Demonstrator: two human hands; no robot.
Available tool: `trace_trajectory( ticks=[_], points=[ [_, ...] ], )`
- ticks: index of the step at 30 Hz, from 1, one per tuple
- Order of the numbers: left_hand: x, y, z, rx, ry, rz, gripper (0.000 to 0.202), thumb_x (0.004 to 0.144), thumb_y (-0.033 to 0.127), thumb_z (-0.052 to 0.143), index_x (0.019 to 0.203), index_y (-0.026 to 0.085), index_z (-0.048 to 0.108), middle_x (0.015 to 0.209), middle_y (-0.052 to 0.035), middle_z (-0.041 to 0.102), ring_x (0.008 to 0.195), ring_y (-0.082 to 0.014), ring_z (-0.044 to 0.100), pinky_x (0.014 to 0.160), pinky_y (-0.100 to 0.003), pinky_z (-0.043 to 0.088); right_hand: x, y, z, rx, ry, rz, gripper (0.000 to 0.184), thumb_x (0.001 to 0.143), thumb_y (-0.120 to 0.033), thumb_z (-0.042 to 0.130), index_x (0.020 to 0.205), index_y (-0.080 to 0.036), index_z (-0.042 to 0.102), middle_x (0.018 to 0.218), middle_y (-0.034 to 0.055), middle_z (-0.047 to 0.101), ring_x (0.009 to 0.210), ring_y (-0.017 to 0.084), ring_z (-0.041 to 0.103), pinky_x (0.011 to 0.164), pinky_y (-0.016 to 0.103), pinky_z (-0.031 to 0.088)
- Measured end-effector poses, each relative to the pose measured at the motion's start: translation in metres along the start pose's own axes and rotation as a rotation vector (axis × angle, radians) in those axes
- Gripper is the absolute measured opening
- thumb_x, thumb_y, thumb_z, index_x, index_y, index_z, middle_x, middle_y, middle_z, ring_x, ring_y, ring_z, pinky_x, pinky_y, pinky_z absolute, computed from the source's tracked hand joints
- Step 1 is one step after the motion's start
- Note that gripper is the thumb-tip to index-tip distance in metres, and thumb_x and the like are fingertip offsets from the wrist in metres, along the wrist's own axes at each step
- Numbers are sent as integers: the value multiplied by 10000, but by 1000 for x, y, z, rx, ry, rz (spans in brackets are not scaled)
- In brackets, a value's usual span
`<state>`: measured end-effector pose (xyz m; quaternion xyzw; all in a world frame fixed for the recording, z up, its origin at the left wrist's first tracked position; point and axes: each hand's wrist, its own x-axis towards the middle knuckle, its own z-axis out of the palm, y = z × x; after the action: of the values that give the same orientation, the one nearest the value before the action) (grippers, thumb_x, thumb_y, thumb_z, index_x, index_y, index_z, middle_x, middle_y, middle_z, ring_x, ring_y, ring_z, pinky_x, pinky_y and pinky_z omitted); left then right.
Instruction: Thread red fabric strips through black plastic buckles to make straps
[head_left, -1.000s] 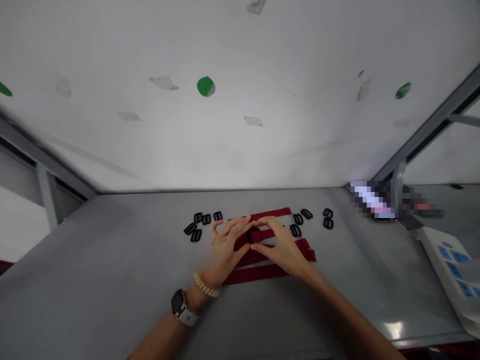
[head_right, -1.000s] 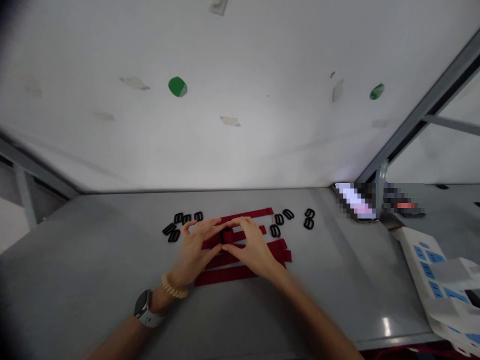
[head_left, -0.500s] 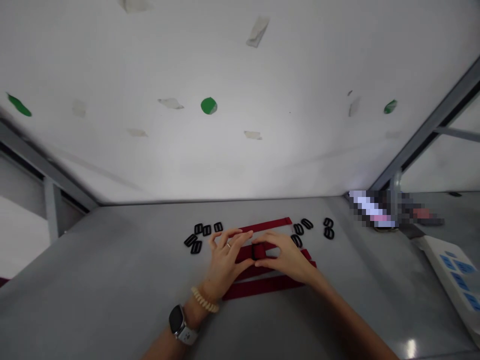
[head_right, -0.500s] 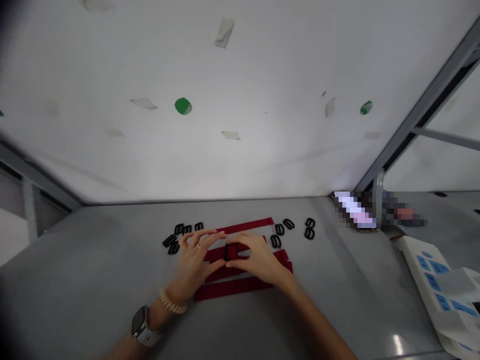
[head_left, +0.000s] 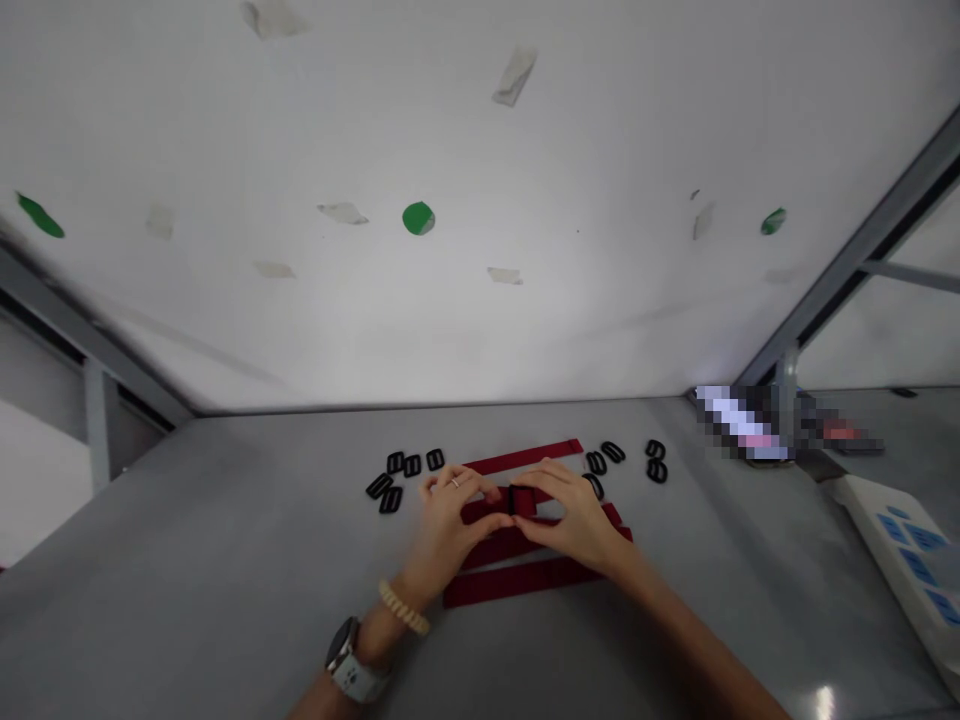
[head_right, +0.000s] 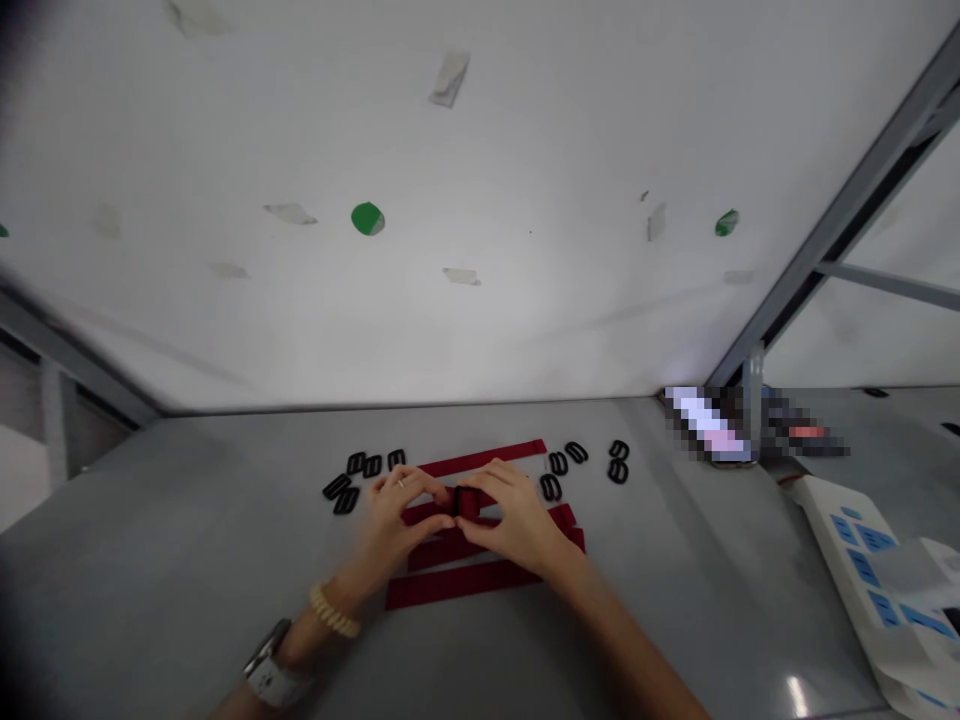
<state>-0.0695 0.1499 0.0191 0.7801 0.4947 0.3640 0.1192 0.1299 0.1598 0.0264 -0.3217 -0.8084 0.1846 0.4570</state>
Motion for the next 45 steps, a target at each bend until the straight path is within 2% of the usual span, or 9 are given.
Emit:
trace_trajectory(
  ticks=[5, 9, 19, 27, 32, 35, 38, 41, 45],
  points=[
    [4, -5, 0, -451, -203, -230, 224, 874, 408, 591, 863, 191, 648, 882, -50, 692, 855, -202, 617, 805, -351, 472, -2, 1, 7, -74, 46, -117, 208, 822, -190, 653, 1027, -212, 631, 917, 48, 720, 832, 189, 661, 831, 384, 544],
    [5, -6, 1, -700, -365, -364, 295, 829, 456, 639, 791, 168, 588, 775, -12, 607, 730, -147, 537, 695, -276, 439, -5, 3, 11, -117, 17, -159, 242, 824, -181, 655, 1062, -197, 614, 975, 74, 710, 888, 210, 636, 799, 377, 548],
    [8, -7, -3, -849, -486, -376, 337, 808, 485, 662, 768, 160, 583, 727, 16, 527, 695, -125, 435, 687, -267, 365, -8, 5, 12, -156, -62, -188, 266, 843, -254, 705, 1080, -183, 608, 992, 74, 701, 894, 215, 615, 809, 384, 550],
    [7, -2, 0, -813, -420, -462, 243, 760, 385, 655, 709, 167, 561, 704, 23, 527, 674, -119, 440, 667, -256, 371, -7, 4, 12, -119, -23, -163, 252, 814, -243, 734, 1035, -189, 625, 940, 64, 704, 861, 212, 628, 778, 374, 554],
    [7, -1, 4, -756, -334, -435, 253, 756, 397, 626, 705, 167, 533, 692, 24, 511, 656, -116, 442, 650, -255, 381, -4, -2, 10, -168, -14, -153, 206, 819, -212, 694, 1014, -194, 629, 904, 56, 706, 827, 206, 625, 761, 371, 550],
    [8, -8, 3, -690, -305, -418, 234, 747, 385, 612, 699, 170, 534, 691, 19, 517, 654, -122, 451, 635, -256, 380, -3, -2, 7, -222, -5, -166, 157, 811, -183, 664, 964, -192, 629, 840, 48, 692, 780, 199, 615, 730, 358, 539],
    [10, -20, -3, -585, -202, -438, 205, 760, 374, 578, 713, 176, 548, 693, 18, 530, 655, -127, 463, 638, -260, 382, 0, 1, -1, -243, 57, -170, 157, 803, -162, 652, 952, -197, 620, 803, 36, 689, 745, 194, 614, 730, 362, 525],
    [14, -29, -11, -458, -134, -453, 190, 756, 359, 566, 687, 182, 548, 673, 16, 545, 645, -134, 480, 642, -272, 383, 2, 4, -10, -246, 101, -140, 207, 803, -160, 663, 999, -205, 616, 876, 48, 715, 805, 207, 643, 767, 379, 515],
    [16, -26, -14, -399, -123, -383, 190, 792, 371, 587, 753, 189, 623, 765, -21, 636, 741, -168, 569, 715, -301, 437, 2, 5, -9, -206, 59, -130, 210, 811, -175, 677, 1008, -206, 613, 912, 47, 723, 856, 211, 658, 790, 382, 506]
  ],
)
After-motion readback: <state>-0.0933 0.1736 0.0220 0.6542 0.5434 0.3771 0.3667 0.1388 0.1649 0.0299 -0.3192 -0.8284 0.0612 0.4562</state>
